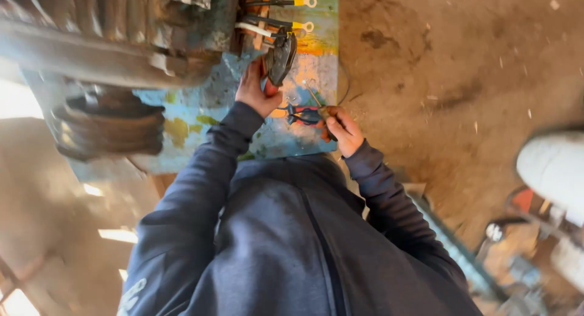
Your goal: Crimping ring terminals onto wires for an electric motor and using a screwdriver to adjust the crimping tool.
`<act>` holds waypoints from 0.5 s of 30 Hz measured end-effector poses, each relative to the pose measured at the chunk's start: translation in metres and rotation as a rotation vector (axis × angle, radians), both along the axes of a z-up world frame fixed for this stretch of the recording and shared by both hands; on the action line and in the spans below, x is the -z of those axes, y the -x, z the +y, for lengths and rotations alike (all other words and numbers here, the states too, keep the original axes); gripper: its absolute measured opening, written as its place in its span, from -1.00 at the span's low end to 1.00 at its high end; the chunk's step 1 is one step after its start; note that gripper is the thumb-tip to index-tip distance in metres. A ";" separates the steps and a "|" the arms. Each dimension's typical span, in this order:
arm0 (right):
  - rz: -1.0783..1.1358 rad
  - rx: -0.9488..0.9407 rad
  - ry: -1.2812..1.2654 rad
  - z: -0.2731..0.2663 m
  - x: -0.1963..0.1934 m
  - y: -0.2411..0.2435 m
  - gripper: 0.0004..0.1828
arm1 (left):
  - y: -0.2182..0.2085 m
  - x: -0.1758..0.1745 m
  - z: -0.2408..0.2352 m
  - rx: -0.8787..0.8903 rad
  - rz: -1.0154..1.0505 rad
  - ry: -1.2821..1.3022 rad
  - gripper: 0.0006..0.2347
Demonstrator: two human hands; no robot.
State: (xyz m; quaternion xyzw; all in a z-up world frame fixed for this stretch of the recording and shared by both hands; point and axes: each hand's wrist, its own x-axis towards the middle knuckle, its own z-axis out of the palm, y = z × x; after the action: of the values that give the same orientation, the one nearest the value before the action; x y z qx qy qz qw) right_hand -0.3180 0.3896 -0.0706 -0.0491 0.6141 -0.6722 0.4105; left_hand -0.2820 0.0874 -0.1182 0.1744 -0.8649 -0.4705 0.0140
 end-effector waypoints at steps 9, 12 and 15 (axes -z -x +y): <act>0.040 -0.373 0.050 0.002 -0.043 0.079 -0.51 | -0.067 -0.159 0.027 -0.033 -0.322 -0.772 -0.29; 0.142 -0.493 0.135 -0.003 -0.068 0.096 -0.50 | -0.073 -0.185 0.030 -0.080 -0.390 -1.025 -0.26; 0.054 -0.516 0.271 -0.013 -0.089 0.112 -0.45 | -0.072 -0.195 0.027 -0.128 -0.367 -1.145 -0.23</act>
State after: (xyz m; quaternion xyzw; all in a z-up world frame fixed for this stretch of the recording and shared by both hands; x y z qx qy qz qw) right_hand -0.4296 0.3767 0.0180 -0.2757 0.4966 -0.6200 0.5412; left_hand -0.2103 0.1139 0.0767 0.2842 -0.4501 -0.8218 -0.2031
